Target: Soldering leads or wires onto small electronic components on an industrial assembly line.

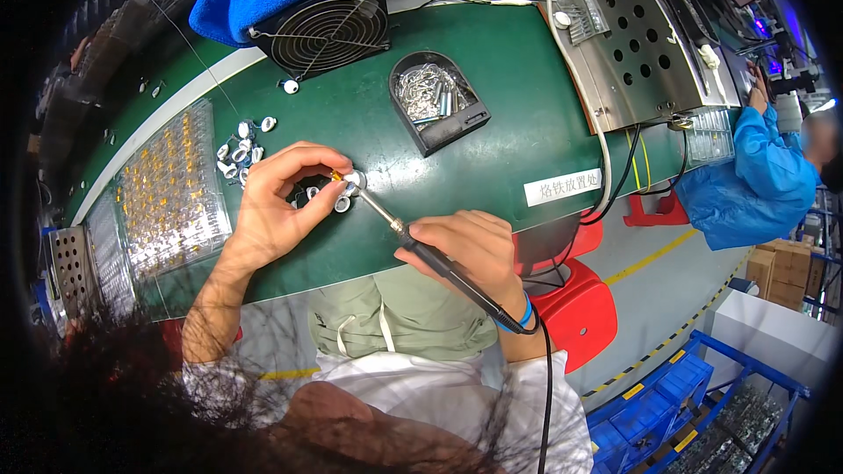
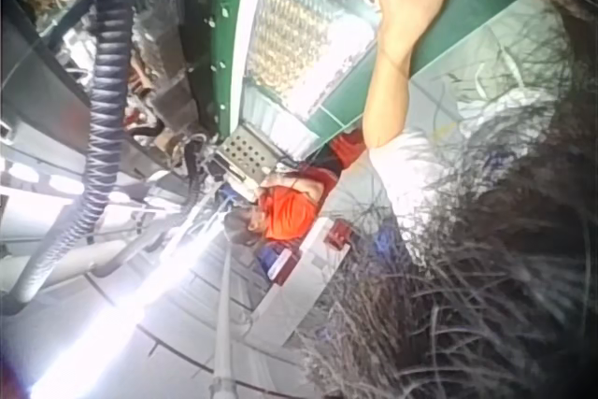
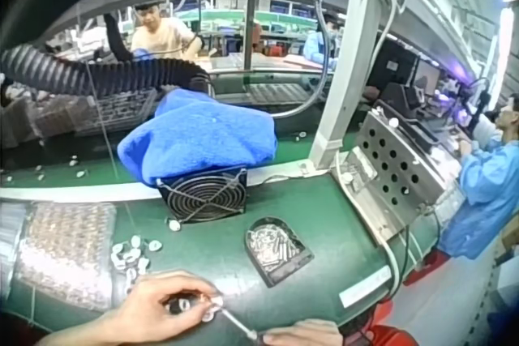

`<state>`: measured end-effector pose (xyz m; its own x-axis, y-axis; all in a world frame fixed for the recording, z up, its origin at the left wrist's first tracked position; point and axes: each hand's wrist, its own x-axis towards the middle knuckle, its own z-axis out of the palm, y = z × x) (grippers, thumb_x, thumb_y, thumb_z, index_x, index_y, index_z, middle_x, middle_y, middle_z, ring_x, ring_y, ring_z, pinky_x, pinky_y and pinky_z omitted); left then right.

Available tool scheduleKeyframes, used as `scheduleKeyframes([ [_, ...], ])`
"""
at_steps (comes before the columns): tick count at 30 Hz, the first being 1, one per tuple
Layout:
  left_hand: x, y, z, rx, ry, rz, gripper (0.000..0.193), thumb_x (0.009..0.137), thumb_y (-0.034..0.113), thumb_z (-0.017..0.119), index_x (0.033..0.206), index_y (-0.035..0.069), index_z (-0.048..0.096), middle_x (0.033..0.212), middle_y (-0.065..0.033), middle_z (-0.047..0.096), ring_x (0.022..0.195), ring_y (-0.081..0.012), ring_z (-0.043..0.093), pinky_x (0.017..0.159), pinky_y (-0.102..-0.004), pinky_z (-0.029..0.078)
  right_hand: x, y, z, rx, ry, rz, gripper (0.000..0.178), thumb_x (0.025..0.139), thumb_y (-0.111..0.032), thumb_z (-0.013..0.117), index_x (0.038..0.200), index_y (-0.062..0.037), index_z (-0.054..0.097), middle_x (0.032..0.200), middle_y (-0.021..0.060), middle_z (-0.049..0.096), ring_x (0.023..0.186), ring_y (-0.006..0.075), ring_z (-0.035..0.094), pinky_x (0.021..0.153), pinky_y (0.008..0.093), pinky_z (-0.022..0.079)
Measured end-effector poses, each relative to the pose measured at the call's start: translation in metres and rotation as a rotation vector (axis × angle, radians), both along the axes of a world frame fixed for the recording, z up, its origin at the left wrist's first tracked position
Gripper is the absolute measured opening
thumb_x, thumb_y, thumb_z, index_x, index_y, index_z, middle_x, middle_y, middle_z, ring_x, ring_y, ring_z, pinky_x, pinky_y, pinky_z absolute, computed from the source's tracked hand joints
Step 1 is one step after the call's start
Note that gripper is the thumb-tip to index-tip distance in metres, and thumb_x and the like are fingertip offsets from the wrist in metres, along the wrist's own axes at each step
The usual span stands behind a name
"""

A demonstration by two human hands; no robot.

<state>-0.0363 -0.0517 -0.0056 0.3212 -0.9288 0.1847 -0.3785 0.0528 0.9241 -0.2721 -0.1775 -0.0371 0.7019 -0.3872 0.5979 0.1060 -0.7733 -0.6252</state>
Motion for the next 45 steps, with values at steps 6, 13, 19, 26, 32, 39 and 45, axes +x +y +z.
scheduleKeyframes([
  [6, -0.0008, -0.0005, 0.0001, 0.002, -0.008, 0.006, 0.023, 0.087, -0.006, 0.07, 0.11, -0.004, 0.071, 0.104, -0.0121, 0.073, 0.094, -0.0208, 0.074, 0.086, -0.0313, 0.059, 0.0004, -0.0004, -0.0003, -0.001, -0.005, 0.007, 0.039, 0.067, -0.013, 0.097, 0.094, -0.0035, 0.071, 0.088, 0.0115, 0.077, 0.066, 0.0236, 0.072, 0.058, 0.0316, 0.052],
  [13, -0.002, -0.0001, 0.0027, 0.011, -0.03, 0.008, 0.023, 0.087, -0.006, 0.07, 0.11, -0.003, 0.071, 0.104, -0.012, 0.073, 0.093, -0.0204, 0.073, 0.085, -0.031, 0.059, 0.0002, -0.0006, -0.0006, -0.014, -0.009, 0.019, 0.041, 0.067, -0.013, 0.097, 0.095, -0.003, 0.07, 0.088, 0.0118, 0.077, 0.068, 0.0242, 0.073, 0.058, 0.0316, 0.053],
  [19, -0.001, 0.0002, 0.0013, 0.011, -0.048, 0.006, 0.023, 0.087, -0.006, 0.07, 0.11, -0.003, 0.071, 0.105, -0.0122, 0.074, 0.092, -0.0207, 0.073, 0.084, -0.0311, 0.058, 0.0003, -0.0022, -0.001, -0.015, -0.018, 0.034, 0.043, 0.067, -0.011, 0.097, 0.097, -0.0031, 0.069, 0.088, 0.0137, 0.077, 0.07, 0.0252, 0.075, 0.058, 0.0316, 0.054],
  [26, -0.0005, 0.0, 0.0008, -0.005, -0.061, -0.001, 0.024, 0.087, -0.006, 0.07, 0.11, -0.003, 0.071, 0.105, -0.0121, 0.074, 0.092, -0.0209, 0.073, 0.084, -0.0311, 0.058, -0.0021, -0.003, -0.0054, 0.015, -0.071, 0.032, 0.051, 0.067, -0.011, 0.098, 0.106, -0.0034, 0.067, 0.087, 0.0148, 0.077, 0.069, 0.027, 0.074, 0.058, 0.0323, 0.055],
  [32, -0.0013, 0.0002, 0.0013, -0.005, -0.059, 0.002, 0.024, 0.087, -0.006, 0.07, 0.11, -0.003, 0.071, 0.105, -0.0121, 0.074, 0.093, -0.0214, 0.074, 0.084, -0.0314, 0.058, -0.0013, -0.0008, -0.0002, 0.008, -0.012, 0.018, 0.042, 0.067, -0.014, 0.098, 0.097, -0.0034, 0.07, 0.088, 0.0132, 0.077, 0.069, 0.0254, 0.074, 0.058, 0.0318, 0.053],
  [39, -0.0013, 0.0005, 0.0017, 0.002, -0.05, -0.003, 0.024, 0.087, -0.006, 0.07, 0.111, -0.002, 0.072, 0.106, -0.0121, 0.074, 0.093, -0.0215, 0.074, 0.084, -0.0316, 0.058, -0.0008, -0.0001, 0.0021, -0.011, 0.015, 0.001, 0.039, 0.068, -0.016, 0.097, 0.093, -0.0036, 0.07, 0.088, 0.0114, 0.077, 0.069, 0.0249, 0.073, 0.059, 0.0328, 0.053],
  [45, -0.001, 0.0004, 0.0027, -0.002, -0.063, -0.006, 0.024, 0.087, -0.006, 0.07, 0.111, -0.002, 0.072, 0.105, -0.012, 0.074, 0.093, -0.0215, 0.074, 0.084, -0.0317, 0.058, -0.0004, -0.0006, 0.0013, -0.007, 0.017, 0.007, 0.04, 0.067, -0.015, 0.097, 0.094, -0.0035, 0.07, 0.088, 0.0122, 0.077, 0.07, 0.0255, 0.074, 0.06, 0.033, 0.054],
])
